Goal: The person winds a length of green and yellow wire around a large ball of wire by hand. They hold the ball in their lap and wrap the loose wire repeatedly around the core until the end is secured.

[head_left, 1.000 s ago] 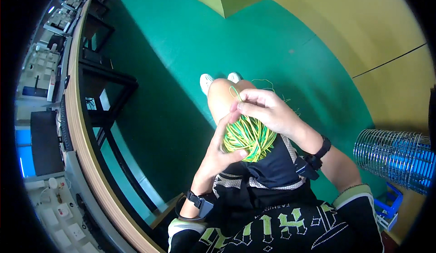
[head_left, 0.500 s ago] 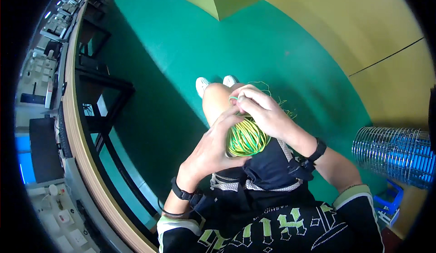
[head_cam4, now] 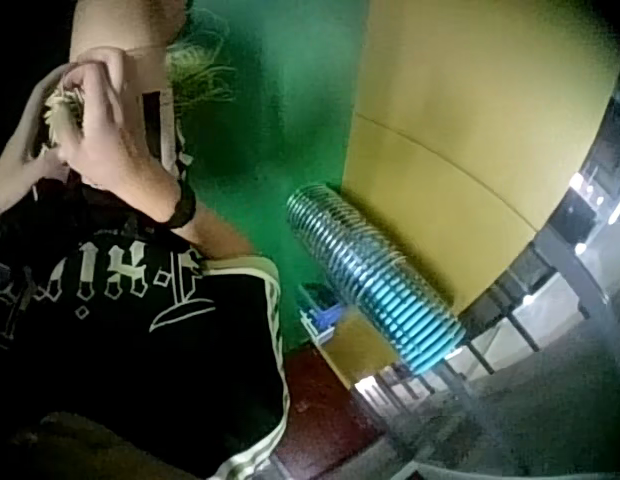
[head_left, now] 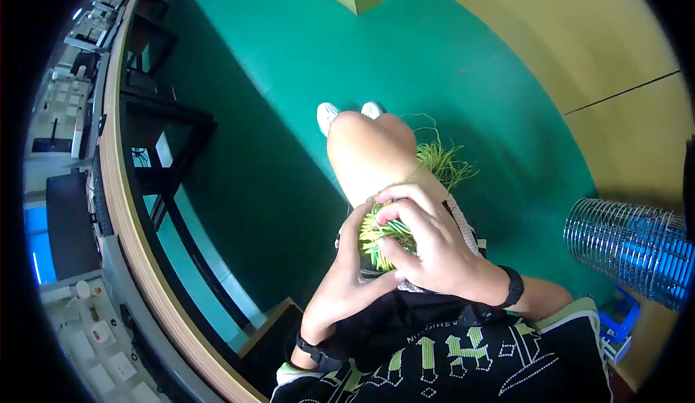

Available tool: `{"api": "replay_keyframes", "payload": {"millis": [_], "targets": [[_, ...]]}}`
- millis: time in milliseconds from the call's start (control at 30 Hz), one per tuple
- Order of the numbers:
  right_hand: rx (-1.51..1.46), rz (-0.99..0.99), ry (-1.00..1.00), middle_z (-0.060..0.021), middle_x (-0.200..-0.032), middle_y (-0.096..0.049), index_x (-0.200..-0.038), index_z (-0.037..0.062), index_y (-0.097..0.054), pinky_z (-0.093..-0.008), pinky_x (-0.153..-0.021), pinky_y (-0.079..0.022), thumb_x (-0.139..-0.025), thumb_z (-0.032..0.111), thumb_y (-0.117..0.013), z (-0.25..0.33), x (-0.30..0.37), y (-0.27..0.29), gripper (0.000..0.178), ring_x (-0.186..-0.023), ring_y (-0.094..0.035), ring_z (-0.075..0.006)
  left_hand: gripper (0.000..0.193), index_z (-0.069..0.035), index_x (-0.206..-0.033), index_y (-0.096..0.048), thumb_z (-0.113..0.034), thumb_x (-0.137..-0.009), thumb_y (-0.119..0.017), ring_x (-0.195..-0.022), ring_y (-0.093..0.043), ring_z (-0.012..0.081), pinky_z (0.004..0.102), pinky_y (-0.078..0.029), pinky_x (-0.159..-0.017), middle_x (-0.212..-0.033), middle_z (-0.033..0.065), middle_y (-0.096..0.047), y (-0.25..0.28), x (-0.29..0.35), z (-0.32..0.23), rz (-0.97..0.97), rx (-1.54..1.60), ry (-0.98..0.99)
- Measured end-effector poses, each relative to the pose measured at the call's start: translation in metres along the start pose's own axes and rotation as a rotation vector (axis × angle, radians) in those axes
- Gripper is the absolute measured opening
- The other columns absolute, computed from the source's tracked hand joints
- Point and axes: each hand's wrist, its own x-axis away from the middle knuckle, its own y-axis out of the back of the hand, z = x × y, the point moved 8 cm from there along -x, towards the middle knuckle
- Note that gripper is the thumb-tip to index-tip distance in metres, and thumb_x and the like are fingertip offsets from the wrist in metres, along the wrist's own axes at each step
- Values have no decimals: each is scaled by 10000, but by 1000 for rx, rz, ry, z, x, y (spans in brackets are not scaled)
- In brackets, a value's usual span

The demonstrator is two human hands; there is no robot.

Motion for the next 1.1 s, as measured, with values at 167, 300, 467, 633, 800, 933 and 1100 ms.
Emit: {"api": "replay_keyframes", "payload": {"millis": [167, 300, 467, 633, 800, 933, 1100], "targets": [[134, 151, 131, -89, -1173, -642, -1094, 15, -628, -418, -978, -422, -915, 70, -581, -2, -4, 4, 193, -1064, -568, -271, 887, 26, -1466, -311, -208, -785, -829, -1293, -487, 339, 431, -363, -1120, -1368, 209, -485, -7, -5, 11, -239, 83, -16], [-22, 24, -21, -81, -1077, -663, -1059, 46, -638, -435, -982, -429, -956, 58, -540, -30, -13, 14, 142, -1060, -586, -277, 815, -18, -1444, -365, -137, -772, -811, -1269, -495, 254, 382, -385, -1099, -1333, 160, -507, -6, -12, 17, -231, 297, -14], [-83, 48, -121, -74, -1011, -677, -996, 41, -664, -379, -914, -453, -988, 107, -555, -83, -12, 13, 128, -996, -581, -246, 885, -51, -1455, -356, -70, -728, -861, -1305, -460, 226, 377, -376, -1121, -1398, 136, -452, -5, -13, 30, -94, 488, -4], [130, 55, -18, -24, -828, -581, -847, 39, -619, -330, -729, -439, -918, 150, -669, -84, -20, 9, 141, -820, -497, -180, 998, -43, -1489, -305, -167, -708, -913, -1352, -427, 235, 385, -354, -1139, -1426, 167, -442, -5, -7, 25, -6, 414, 38], [68, 24, 46, -56, -694, -466, -688, 18, -524, -349, -628, -372, -886, 155, -702, -75, -39, 7, 300, -693, -424, -197, 1111, -30, -1505, -313, -306, -643, -957, -1392, -395, 248, 394, -321, -1166, -1461, 154, -450, 1, -6, 23, 37, 204, 57], [-57, -88, -1, -94, -578, -409, -541, -24, -434, -363, -652, -356, -897, 93, -640, -68, -57, 9, 428, -621, -412, -218, 1034, -52, -1463, -415, -304, -622, -961, -1414, -391, 287, 412, -299, -1179, -1502, 170, -432, -2, -10, 1, 98, -12, -165], [92, -25, 196, -117, -546, -446, -543, -30, -456, -383, -614, -329, -890, 45, -610, -51, -65, 4, 387, -562, -437, -250, 856, -117, -1344, -501, -244, -630, -955, -1443, -358, 371, 470, -303, -1176, -1560, 202, -355, -18, -11, -1, 172, 1, -242]]}}
